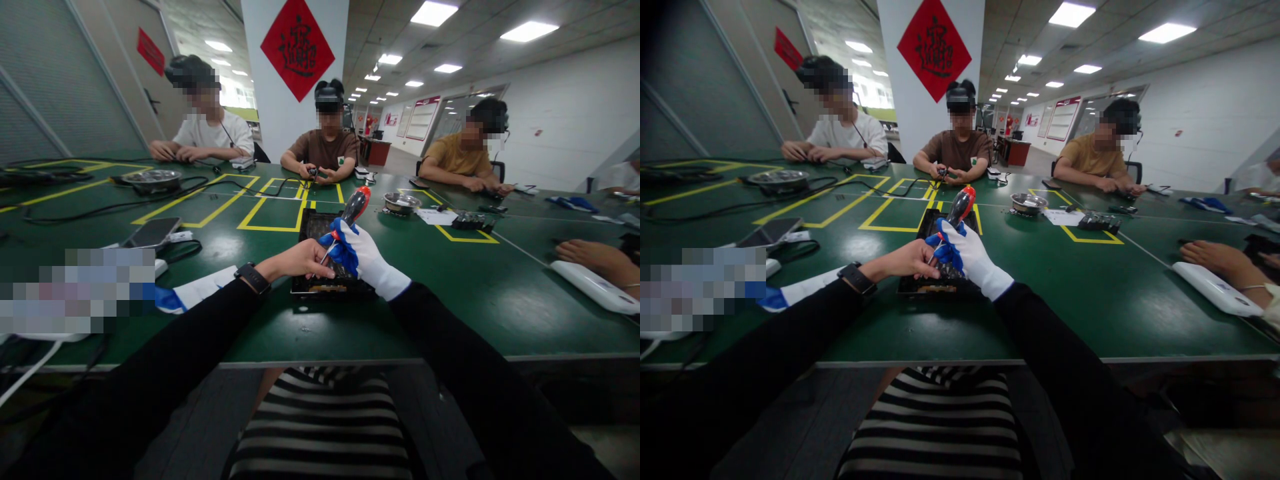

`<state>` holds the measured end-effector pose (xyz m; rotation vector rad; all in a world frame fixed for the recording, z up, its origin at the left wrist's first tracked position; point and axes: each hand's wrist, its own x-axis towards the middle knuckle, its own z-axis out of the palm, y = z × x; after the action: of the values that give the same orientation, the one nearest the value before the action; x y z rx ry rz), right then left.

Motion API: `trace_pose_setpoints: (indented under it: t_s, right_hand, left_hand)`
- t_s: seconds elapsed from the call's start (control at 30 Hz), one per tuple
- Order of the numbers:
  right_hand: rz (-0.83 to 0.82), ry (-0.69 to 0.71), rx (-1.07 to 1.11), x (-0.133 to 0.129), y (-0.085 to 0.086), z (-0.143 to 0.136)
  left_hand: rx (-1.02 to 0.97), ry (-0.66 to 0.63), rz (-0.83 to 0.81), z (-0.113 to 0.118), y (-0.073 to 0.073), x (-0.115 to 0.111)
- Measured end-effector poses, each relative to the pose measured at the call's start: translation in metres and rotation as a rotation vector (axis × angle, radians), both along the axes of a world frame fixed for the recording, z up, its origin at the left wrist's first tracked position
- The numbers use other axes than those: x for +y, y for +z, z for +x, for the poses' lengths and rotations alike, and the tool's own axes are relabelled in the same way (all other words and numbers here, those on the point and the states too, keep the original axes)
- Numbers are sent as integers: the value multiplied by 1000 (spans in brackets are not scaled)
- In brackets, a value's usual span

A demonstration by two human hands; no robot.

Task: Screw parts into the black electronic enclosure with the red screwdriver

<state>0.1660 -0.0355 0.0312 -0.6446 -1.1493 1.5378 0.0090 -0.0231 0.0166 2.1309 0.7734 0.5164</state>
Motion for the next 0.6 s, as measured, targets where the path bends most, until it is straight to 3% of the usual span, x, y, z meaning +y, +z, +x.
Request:
trace_pose_setpoints:
  t_s: [0.17, 0.3, 0.6]
  right_hand:
    - [-85, 163, 36, 3, 4, 5]
    - [-47, 280, 53, 4, 5, 9]
    - [113, 217, 56, 5, -4, 5]
  left_hand:
    - [7, 7, 8, 0, 1, 0]
    - [7, -4, 24, 0, 0, 0]
    - [-27, 1, -11, 0, 0, -2]
